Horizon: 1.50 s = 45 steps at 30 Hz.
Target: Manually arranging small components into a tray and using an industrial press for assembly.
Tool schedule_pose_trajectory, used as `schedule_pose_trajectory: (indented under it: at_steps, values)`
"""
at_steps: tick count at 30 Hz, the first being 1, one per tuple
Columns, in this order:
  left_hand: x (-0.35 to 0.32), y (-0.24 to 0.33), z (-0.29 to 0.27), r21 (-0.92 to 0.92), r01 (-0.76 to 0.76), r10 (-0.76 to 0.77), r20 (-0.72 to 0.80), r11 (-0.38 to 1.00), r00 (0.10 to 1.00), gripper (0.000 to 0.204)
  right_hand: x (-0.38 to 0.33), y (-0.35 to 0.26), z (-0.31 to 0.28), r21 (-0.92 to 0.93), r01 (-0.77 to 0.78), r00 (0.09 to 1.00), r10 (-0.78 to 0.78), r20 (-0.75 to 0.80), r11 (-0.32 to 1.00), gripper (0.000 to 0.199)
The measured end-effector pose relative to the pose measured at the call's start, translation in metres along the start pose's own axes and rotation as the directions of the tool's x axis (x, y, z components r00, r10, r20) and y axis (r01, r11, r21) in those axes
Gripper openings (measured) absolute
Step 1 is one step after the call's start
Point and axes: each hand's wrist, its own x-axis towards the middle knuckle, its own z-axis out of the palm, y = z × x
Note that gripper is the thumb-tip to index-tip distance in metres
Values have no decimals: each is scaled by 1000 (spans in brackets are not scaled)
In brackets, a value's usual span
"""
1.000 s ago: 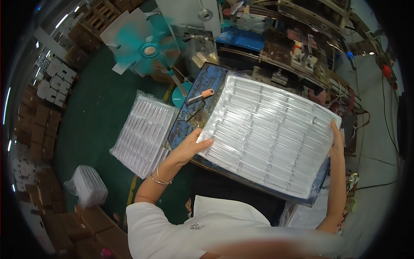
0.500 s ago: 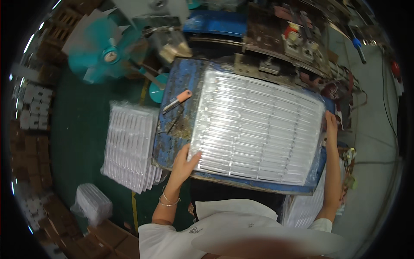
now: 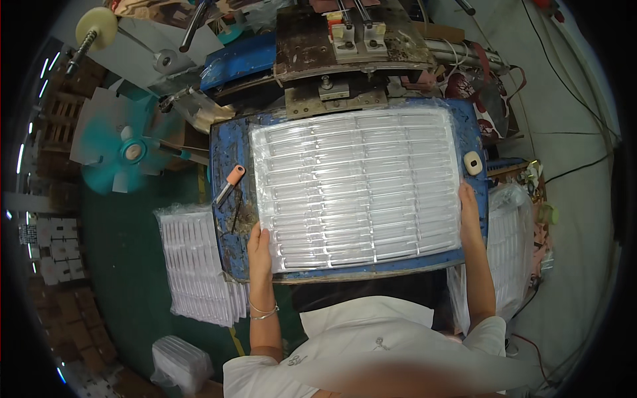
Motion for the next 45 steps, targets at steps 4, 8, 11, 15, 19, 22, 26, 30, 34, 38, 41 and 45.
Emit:
schedule_pose_trajectory:
  at_steps: [4, 8, 11, 15, 19, 22, 26, 30, 34, 38, 41, 45]
  values:
    - [-4, -9, -2, 44, -11, 11, -5, 999, 1000, 28, -13, 5, -9, 7, -38, 999, 37, 29, 999, 33]
    - [-7, -14, -3, 9, 23, -23, -19, 1000, 1000, 25, -25, 8, -15, 38, -92, 995, 91, 40, 995, 31]
    - [-6, -7, -2, -38, 56, -57, -23, 998, 998, 25, -13, 19, -26, -144, 47, 999, -49, -9, 988, 30]
    - [7, 10, 7, -66, 7, -12, -67, 998, 998, 28, 6, 5, -33, -352, 286, 950, -311, -16, 891, 30]
    - [44, 12, 10, -9, -62, 61, -64, 998, 996, 30, 23, -6, -25, -238, 166, 986, -160, 44, 957, 31]
    - [63, 18, 12, -10, -36, 35, -62, 999, 997, 30, 35, -14, -15, -220, 21, 1000, -17, 23, 975, 30]
    - [71, 30, 17, 27, -90, 93, -115, 996, 989, 20, 40, -11, -14, -179, 27, 998, -16, 62, 983, 27]
    - [81, 35, 19, 58, -119, 124, -106, 991, 987, 16, 42, -12, -15, -115, 18, 998, -12, 57, 993, 26]
    - [85, 31, 19, 33, -126, 129, -115, 991, 985, 15, 45, -11, -15, -97, 28, 998, -22, 64, 995, 26]
    - [83, 33, 21, -1, -137, 136, -123, 991, 983, 14, 45, -18, -11, -102, 91, 996, -88, 32, 991, 26]
    - [84, 32, 22, -12, -135, 133, -111, 991, 985, 13, 53, -21, -8, -83, 100, 994, -95, 59, 992, 26]
    - [90, 30, 25, 9, -174, 173, -126, 985, 977, 12, 62, -12, -6, -130, 104, 993, -97, 60, 986, 27]
